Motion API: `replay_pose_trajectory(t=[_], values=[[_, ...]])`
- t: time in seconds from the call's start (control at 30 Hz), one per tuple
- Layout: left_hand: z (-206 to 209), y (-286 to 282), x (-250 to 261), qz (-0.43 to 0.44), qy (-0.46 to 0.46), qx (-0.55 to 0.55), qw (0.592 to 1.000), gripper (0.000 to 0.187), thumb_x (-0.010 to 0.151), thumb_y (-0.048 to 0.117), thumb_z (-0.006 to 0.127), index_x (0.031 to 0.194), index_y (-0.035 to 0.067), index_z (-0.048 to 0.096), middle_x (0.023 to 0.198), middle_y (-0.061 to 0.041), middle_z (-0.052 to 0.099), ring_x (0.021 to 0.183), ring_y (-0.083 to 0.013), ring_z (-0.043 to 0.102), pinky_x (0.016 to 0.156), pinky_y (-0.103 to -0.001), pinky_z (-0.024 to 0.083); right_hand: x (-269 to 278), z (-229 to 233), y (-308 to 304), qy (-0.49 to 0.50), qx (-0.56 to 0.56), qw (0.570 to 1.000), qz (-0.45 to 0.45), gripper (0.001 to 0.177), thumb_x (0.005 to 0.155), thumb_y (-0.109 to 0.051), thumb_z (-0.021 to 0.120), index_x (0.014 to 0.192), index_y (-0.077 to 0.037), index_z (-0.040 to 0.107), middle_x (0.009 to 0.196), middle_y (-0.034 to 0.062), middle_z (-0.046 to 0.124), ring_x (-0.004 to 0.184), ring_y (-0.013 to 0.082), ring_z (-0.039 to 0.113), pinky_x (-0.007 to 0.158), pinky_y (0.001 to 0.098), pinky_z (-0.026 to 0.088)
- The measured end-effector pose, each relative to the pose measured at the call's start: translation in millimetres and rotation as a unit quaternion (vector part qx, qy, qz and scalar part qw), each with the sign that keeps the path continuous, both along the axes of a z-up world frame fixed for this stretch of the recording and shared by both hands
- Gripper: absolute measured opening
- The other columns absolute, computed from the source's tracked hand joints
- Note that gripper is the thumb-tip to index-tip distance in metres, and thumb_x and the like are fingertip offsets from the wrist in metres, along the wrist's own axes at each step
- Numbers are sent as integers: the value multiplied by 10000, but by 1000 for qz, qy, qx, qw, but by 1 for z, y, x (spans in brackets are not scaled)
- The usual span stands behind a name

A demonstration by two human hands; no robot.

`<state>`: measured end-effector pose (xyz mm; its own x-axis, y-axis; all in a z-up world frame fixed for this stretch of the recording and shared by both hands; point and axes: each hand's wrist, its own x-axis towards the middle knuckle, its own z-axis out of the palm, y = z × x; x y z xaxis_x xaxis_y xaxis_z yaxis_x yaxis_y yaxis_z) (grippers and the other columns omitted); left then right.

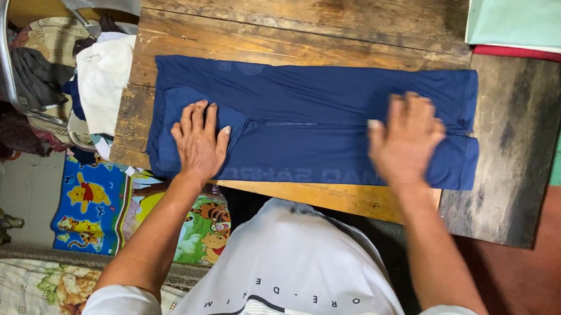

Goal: The person folds a blue pair of trousers on a wooden table, smoothing and aligning the fabric, then places it on a stack. The person then picks up a white shirt, lays it flat, folds the sleeves and body, and smooths the folded shirt on the table.

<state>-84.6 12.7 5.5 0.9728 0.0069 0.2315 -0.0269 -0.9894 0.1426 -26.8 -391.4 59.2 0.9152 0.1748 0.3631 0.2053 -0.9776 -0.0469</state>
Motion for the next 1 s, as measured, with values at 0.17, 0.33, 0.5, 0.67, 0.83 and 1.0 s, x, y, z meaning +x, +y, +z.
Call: replay_pose_trajectory(t=[0.17,0.33,0.5,0.67,0.83,1.0], values=[[1,-9,-2,22,9,15,1000,541,989,410,607,1434,106,556,1490,-115,494,1423,-319,358,1019,-550,303,-18,-38,126,30,57,989,136,581,848,-452,716,1353,-176,635,1450,165,543,1359,385,445,979,572,358],[4,-6,-3,15,4,17,1000,527,1011,409,574,1451,122,533,1495,-109,484,1426,-307,360,1022,-538,298,-26,-47,149,183,66,949,249,585,1023,-494,472,1480,-131,506,1591,146,412,1519,340,268,1153,560,237],[3,-3,-7,6,-14,5,1000,523,1023,420,543,1449,117,530,1491,-112,480,1421,-321,367,1012,-529,298,-17,-28,67,146,8,977,157,611,982,-516,542,1484,-170,511,1549,108,457,1470,303,347,1083,544,306],[-1,-1,-7,6,-24,10,1000,518,1014,419,563,1438,123,547,1488,-108,495,1415,-321,386,1001,-524,309,-14,-22,-55,93,-42,993,62,587,987,-459,572,1486,-153,535,1525,110,494,1437,300,385,1032,525,293],[1,-3,-6,0,-39,4,999,504,1027,416,553,1433,118,555,1485,-111,502,1407,-329,398,990,-527,316,-17,-18,-121,188,-72,979,-43,617,1086,-537,367,1595,-190,402,1628,101,384,1513,267,240,1129,513,177],[-1,-3,-5,16,-34,2,999,528,984,413,585,1432,134,561,1467,-105,516,1406,-326,410,1001,-541,329,-13,-23,-92,29,-66,995,-63,593,1042,-474,553,1503,-101,559,1531,167,515,1431,333,400,1048,529,273]])
